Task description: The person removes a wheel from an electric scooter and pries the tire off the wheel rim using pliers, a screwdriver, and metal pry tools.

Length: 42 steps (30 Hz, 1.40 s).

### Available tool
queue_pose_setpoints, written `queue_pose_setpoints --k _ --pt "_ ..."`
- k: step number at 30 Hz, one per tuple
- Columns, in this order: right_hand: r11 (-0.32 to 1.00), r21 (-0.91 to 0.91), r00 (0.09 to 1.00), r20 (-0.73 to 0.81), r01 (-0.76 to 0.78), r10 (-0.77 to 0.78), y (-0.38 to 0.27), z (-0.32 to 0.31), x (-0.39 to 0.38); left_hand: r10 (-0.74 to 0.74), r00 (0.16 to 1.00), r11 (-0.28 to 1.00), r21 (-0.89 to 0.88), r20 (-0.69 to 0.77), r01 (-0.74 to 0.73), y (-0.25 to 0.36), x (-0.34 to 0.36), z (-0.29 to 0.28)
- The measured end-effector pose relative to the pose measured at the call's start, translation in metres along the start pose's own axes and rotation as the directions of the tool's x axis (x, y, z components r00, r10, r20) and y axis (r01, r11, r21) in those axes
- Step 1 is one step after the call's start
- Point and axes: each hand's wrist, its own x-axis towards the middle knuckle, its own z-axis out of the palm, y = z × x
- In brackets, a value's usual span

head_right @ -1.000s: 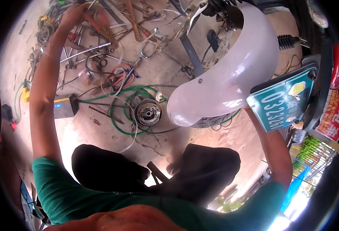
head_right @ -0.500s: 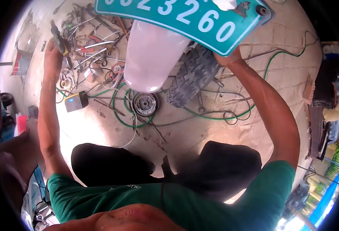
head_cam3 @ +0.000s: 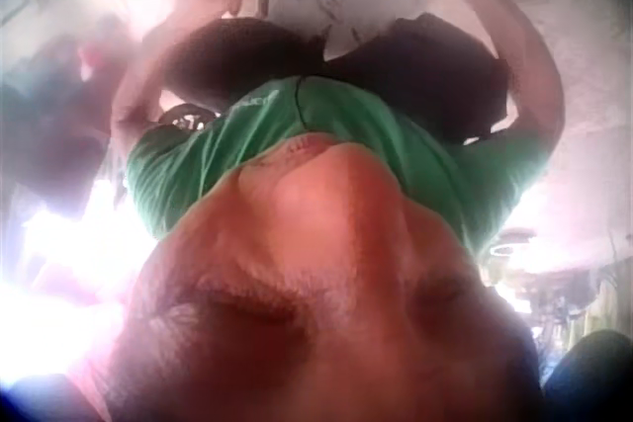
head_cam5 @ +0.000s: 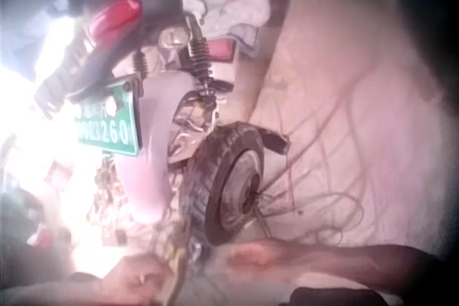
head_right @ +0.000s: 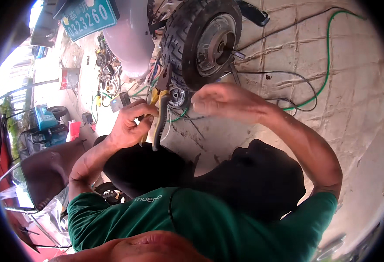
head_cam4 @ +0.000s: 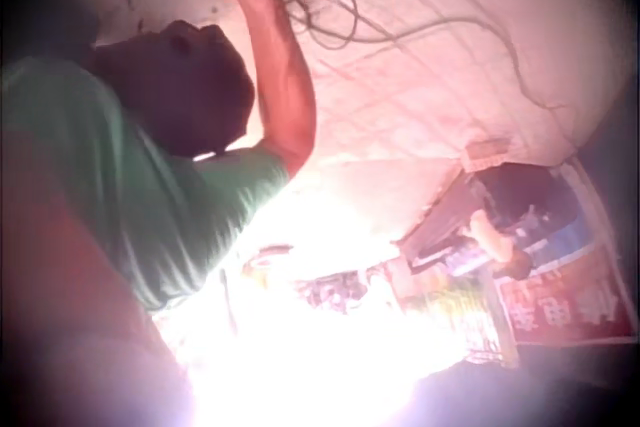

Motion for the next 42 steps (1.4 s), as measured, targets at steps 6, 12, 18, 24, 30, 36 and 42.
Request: queue_pose_setpoints --k 6,12,18,24,30,36,42 --pt "0.856 0.509 0.964 0.26 -0.093 -0.05 0.083 0.068 0.006 0.135 0.991 0.984 0.113 0.028 -0.137 0.006 0.024 0.081" --pt "0.776 0.629 0.998 0.005 0.047 -0.064 0.096 0.07 0.014 0.101 0.985 0.993 0.045 0.137 -0.108 0.001 0.039 0.087" --pt "0.983 -0.055 0.947 -0.282 -0.177 0.155 0.108 0.045 0.025 0.303 0.861 0.909 0.396 -0.408 -0.132 -0.006 0.073 0.028" --pt "0.96 -0.124 0.885 -0.432 -0.251 0.176 0.112 0.045 0.043 0.387 0.808 0.877 0.449 -0.445 -0.173 -0.018 0.108 0.037" --pt "0.966 -0.203 0.841 -0.541 -0.158 0.024 0.115 0.048 0.052 0.396 0.795 0.866 0.475 -0.459 -0.157 -0.018 0.111 0.044" --pt "0.972 -0.219 0.848 -0.528 -0.087 -0.043 0.103 0.046 0.058 0.365 0.8 0.906 0.38 -0.476 -0.187 -0.015 0.115 0.042" --pt "0.964 -0.265 0.873 -0.466 0.021 -0.146 0.08 0.043 0.049 0.379 0.797 0.896 0.401 -0.47 -0.19 -0.015 0.119 0.043"
